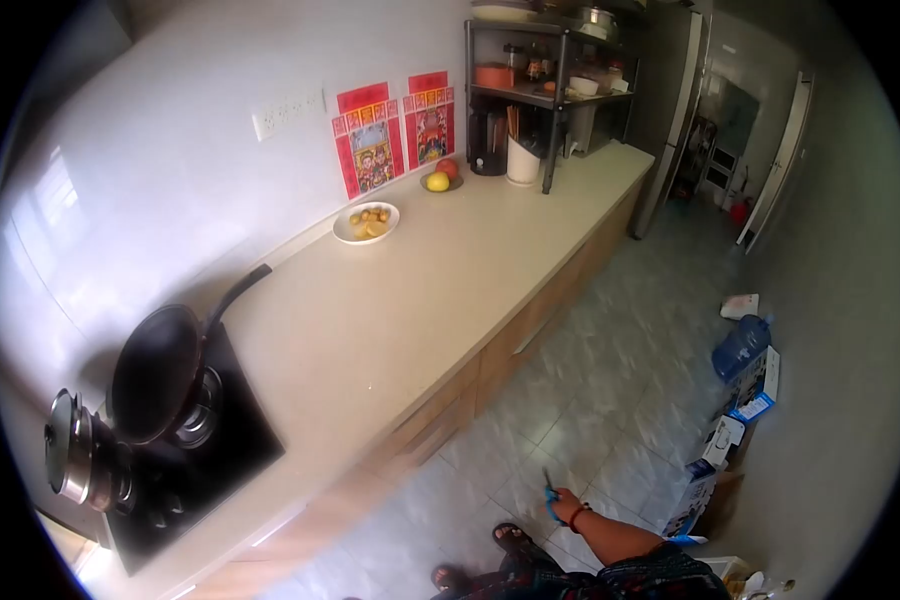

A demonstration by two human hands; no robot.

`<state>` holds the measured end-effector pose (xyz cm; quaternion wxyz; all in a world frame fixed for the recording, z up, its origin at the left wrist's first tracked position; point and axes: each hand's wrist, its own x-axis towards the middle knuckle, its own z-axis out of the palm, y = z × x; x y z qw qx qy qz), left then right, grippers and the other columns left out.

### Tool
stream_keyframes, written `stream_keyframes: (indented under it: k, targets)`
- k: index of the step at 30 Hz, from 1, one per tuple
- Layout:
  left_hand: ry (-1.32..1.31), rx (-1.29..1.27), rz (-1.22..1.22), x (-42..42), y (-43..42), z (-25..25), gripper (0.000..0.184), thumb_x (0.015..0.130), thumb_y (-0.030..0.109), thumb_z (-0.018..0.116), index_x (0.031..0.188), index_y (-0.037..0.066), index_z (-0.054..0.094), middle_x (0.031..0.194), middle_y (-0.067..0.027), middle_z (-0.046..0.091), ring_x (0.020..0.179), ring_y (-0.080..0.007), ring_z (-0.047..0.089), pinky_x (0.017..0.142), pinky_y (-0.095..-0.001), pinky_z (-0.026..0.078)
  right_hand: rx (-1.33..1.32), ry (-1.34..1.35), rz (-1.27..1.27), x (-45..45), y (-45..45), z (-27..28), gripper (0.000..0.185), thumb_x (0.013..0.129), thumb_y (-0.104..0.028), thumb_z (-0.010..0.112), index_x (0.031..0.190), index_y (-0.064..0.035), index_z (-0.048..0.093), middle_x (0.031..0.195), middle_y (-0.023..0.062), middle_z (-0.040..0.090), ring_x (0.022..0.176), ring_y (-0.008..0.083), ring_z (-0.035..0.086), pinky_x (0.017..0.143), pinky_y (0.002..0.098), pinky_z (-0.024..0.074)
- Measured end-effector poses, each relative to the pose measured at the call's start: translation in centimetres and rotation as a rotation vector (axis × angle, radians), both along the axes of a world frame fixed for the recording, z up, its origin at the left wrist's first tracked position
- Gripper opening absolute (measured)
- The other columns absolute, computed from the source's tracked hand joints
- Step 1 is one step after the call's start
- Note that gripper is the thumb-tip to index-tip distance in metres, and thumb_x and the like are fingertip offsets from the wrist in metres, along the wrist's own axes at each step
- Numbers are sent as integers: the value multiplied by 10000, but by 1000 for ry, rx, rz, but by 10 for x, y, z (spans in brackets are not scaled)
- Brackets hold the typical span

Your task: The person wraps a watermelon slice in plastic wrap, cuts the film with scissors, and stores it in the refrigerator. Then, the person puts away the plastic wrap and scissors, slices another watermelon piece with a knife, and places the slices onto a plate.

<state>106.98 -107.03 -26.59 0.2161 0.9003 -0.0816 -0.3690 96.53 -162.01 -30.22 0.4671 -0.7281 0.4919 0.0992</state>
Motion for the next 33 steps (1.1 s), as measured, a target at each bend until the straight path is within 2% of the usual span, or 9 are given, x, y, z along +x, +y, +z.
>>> stream_keyframes:
  k: [2, 3, 4, 6, 10, 20, 27, 29, 33]
  targets:
    - [-53, -152, 25, 19, -50, 32, 380, 768, 298, 629, 1029, 24, 606, 989, -140, 630, 847, -248, 603, 776, -324, 490, -70, -42, 297, 42, 15, 51, 666, 691, -255, 670, 1253, -22, 398, 1001, 177, 605, 889, 311, 593, 756, 367, 467]
    - [-98, -289, -25, 23, -60, 19, 363, 768, 260, 638, 1035, 17, 602, 998, -143, 625, 822, -236, 605, 750, -323, 498, -22, -112, 380, 61, 24, 76, 650, 698, -223, 639, 1268, -45, 382, 1001, 188, 601, 895, 318, 592, 754, 372, 467]
    - [143, -426, 301, 28, -101, 62, 326, 800, 199, 628, 1054, -1, 584, 994, -125, 618, 792, -177, 590, 707, -282, 492, 29, -178, 470, 78, 34, 102, 638, 706, -190, 609, 1283, -68, 365, 1000, 199, 597, 900, 324, 590, 752, 377, 467]
    - [233, -670, 398, 30, -166, 123, 366, 817, 149, 612, 1086, -84, 525, 922, -132, 646, 846, -192, 630, 732, -277, 511, -46, -309, 649, 102, 57, 153, 634, 709, -108, 562, 1303, -103, 340, 996, 219, 589, 891, 359, 583, 737, 399, 464]
    - [287, -911, 341, 30, -239, 183, 350, 835, 176, 586, 1075, -73, 535, 947, -140, 636, 892, -216, 618, 785, -310, 499, 24, -361, 929, 127, 94, 233, 665, 705, -97, 556, 1322, -144, 310, 934, 217, 607, 843, 389, 583, 695, 414, 456]
    - [60, -706, 667, -15, -256, 203, 284, 798, 230, 666, 820, -44, 597, 713, -86, 636, 647, -131, 610, 619, -253, 496, 34, -814, 1413, 144, 134, 245, 711, 682, -213, 712, 1287, -75, 366, 990, 180, 572, 889, 322, 556, 775, 365, 453]
    - [-50, -865, 861, -44, -219, 199, 269, 852, 277, 596, 810, 11, 585, 666, -47, 591, 599, -104, 566, 562, -239, 471, 26, -797, 1671, 145, 195, 253, 725, 647, -167, 707, 1283, -92, 367, 868, 125, 563, 778, 295, 568, 678, 388, 457]
    - [-111, -888, 969, -58, -202, 203, 270, 854, 281, 589, 805, 15, 582, 656, -42, 582, 587, -101, 552, 548, -243, 459, 77, -871, 1724, 144, 219, 238, 791, 627, -107, 734, 1306, -92, 329, 794, 77, 594, 702, 211, 596, 637, 326, 483]
    - [-152, -807, 999, -90, -117, 215, 291, 847, 300, 578, 800, 13, 576, 634, -53, 568, 572, -113, 532, 533, -290, 437, 240, -715, 1778, 124, 312, 241, 817, 632, -137, 727, 1321, -56, 295, 768, 95, 595, 683, 256, 594, 633, 357, 478]
